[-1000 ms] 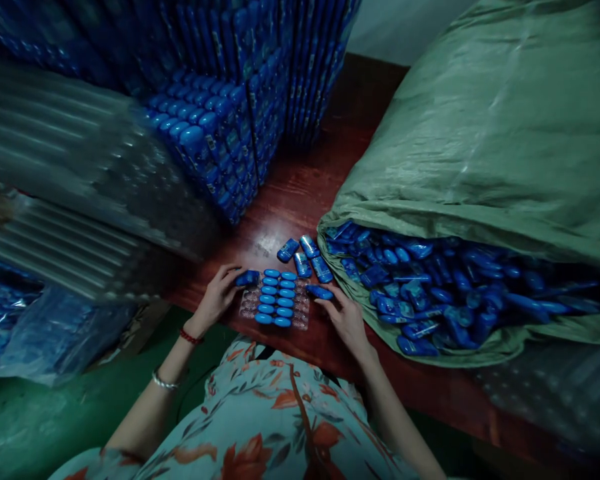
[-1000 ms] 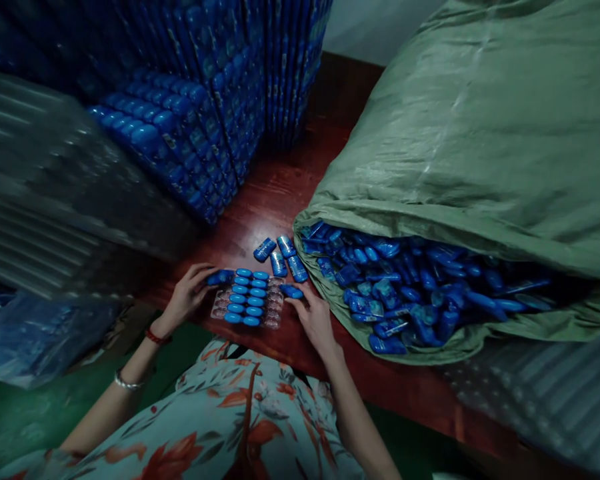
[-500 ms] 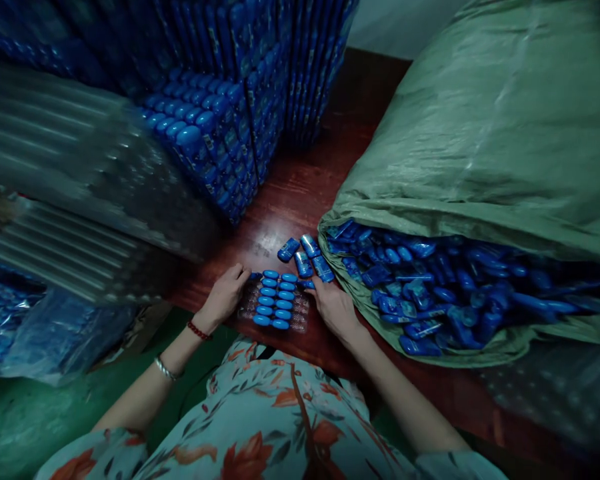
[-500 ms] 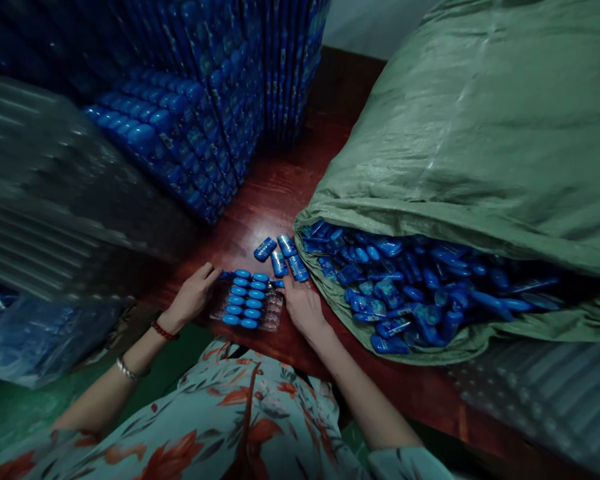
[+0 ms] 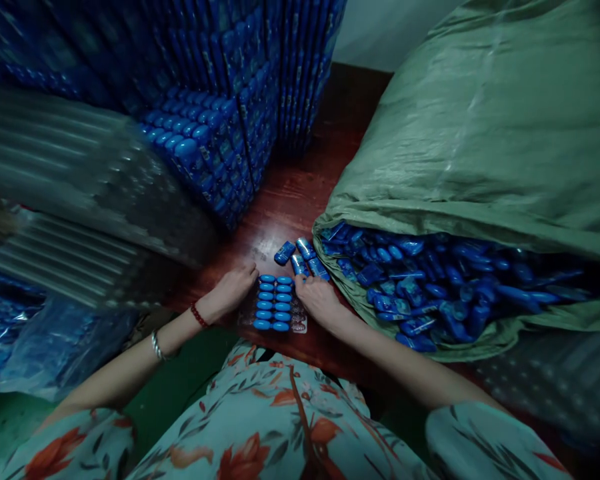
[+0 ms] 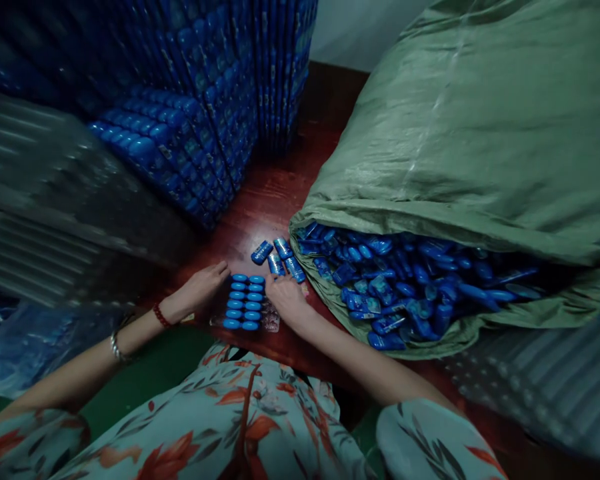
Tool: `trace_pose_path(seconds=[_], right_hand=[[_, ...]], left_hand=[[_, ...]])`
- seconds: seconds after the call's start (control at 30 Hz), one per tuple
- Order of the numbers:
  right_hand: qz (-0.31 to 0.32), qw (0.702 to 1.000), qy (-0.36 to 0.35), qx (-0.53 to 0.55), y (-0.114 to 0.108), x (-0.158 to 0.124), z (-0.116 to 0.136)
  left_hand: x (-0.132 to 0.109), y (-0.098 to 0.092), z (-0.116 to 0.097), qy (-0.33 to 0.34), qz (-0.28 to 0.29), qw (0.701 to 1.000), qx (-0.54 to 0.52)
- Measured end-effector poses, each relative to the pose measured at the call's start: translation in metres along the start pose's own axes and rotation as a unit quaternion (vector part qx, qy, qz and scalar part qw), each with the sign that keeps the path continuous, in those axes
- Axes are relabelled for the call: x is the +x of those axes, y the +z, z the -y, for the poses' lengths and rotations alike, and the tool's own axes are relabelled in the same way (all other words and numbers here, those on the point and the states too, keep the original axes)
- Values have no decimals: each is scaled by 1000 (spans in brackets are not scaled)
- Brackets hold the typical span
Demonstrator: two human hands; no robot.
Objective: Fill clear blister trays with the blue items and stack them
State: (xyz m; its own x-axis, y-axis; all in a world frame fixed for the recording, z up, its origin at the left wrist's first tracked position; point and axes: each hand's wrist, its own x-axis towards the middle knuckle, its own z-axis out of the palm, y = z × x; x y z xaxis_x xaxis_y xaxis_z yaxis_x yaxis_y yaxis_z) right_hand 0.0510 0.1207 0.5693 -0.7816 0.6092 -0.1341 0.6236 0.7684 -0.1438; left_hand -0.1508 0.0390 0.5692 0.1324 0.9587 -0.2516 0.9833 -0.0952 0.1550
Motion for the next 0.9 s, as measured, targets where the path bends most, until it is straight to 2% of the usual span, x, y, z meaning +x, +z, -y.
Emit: trace_pose_path(seconds=[0.13,0.17,0.23,0.27,0.33,0.4,0.5,0.57,0.63,0.73,0.8,0.83,0.9], right_hand=[[71,997,-11,-8,-23,-4,-16],[82,997,0,0,-29,-4,-21],[84,994,67,11,-37,0,-29],[84,990,111,12,-37,5,-31],[97,980,175,11,-33,21,-31],[124,975,184,16,-26,39,-29],[135,977,164,28,-19,58,-27],[133,979,151,35,-19,57,-30],[102,983,140,57,-21,45,-40],[-28,973,133,184,-23,6,-59],[-113,943,116,290,-21,-26,-66],[-132,931,98,326,-20,-41,-66],[-135,921,48,363,-15,-65,-60]], left_hand=[[-3,-15,34,37,31,991,-123],[0,-22,42,57,30,985,-160],[15,-33,50,70,0,974,-217],[28,-38,49,53,-15,972,-227],[58,-40,37,-35,-30,980,-195],[89,-37,17,-95,11,984,-149],[119,-29,-6,-95,25,986,-131],[122,-29,-8,-89,14,987,-132],[109,-32,-2,-94,-4,987,-134],[65,-35,15,-84,-81,977,-177],[23,-32,23,-54,-219,939,-259],[1,-28,25,-63,-276,918,-277],[-37,-16,23,-111,-339,892,-278]])
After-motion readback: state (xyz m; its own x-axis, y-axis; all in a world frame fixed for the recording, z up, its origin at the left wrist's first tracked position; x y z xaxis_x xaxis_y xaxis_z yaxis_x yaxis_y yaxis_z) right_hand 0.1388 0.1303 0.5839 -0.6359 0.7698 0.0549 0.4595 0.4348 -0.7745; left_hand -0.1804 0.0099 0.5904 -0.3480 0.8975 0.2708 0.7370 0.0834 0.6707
